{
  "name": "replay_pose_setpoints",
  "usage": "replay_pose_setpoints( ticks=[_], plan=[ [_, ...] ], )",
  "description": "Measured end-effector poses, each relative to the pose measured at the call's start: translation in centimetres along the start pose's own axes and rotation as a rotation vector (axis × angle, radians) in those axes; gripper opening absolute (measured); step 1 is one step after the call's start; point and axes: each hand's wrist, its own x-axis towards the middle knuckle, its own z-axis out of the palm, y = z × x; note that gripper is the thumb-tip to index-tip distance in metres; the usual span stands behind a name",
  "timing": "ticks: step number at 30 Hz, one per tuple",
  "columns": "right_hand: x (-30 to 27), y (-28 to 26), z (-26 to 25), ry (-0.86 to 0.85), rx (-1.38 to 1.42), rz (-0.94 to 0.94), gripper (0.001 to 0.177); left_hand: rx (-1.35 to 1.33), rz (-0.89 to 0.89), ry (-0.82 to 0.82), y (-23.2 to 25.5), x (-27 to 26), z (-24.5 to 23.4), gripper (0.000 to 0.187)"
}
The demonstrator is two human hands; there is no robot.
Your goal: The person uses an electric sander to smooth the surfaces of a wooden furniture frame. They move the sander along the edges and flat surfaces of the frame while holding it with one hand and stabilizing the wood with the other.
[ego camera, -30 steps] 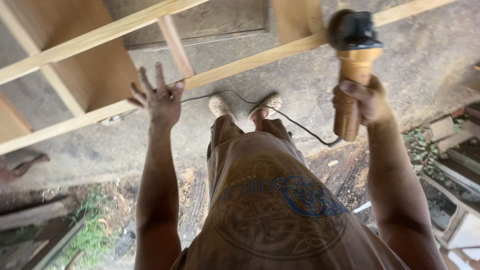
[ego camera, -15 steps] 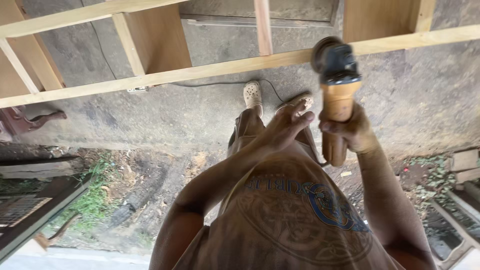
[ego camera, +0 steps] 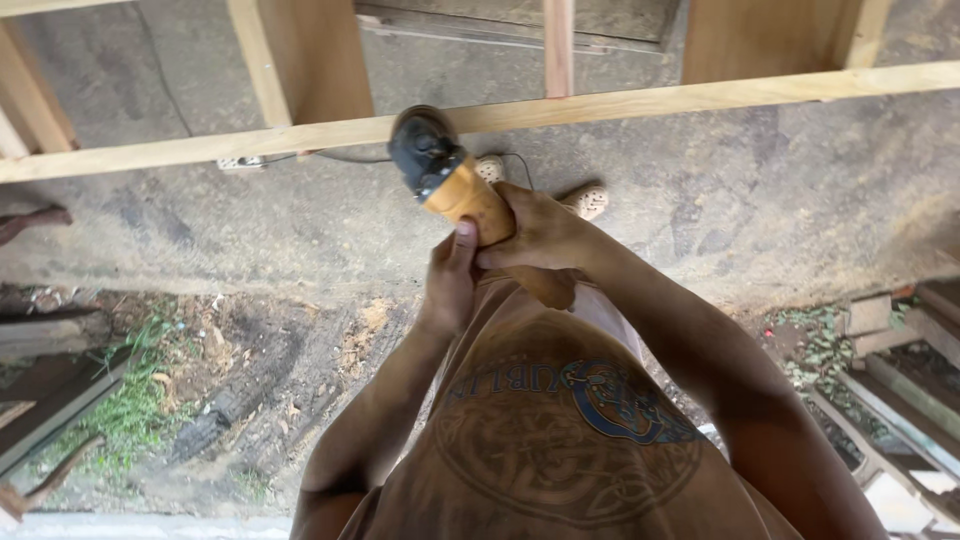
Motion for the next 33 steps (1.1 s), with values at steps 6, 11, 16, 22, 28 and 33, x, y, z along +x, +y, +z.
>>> replay_pose_setpoints(
  ticks=[6, 11, 16, 22, 28, 33],
  plan=[
    [-6.0, 2.1, -3.2, 0.102, 0.194, 0.022, 0.080, 0.390, -0.058, -0.182, -2.2, 2.2, 4.5, 0.085],
    [-12.9, 8.5, -7.1, 0.261, 0.431, 0.063, 0.068, 0.358, -0.022, -0.490, -5.7, 6.0, 13.0, 0.085],
    [-17.8, 17.1, -11.6, 0.409, 0.684, -0.145, 0.051, 0.662, -0.035, -0.576, -7.6, 10.4, 22.8, 0.088],
    [-22.4, 21.3, -15.6, 0.641, 0.768, -0.093, 0.053, 0.811, -0.014, -0.636, -9.4, 13.3, 31.9, 0.096],
    [-21.2, 19.5, -17.9, 0.675, 0.808, -0.130, 0.055, 0.938, -0.119, -0.571, -6.7, 14.5, 33.1, 0.097],
    [-16.7, 17.1, -20.9, 0.682, 0.828, -0.199, 0.053, 0.655, 0.120, -0.643, -1.5, 18.2, 32.6, 0.092]
  ],
)
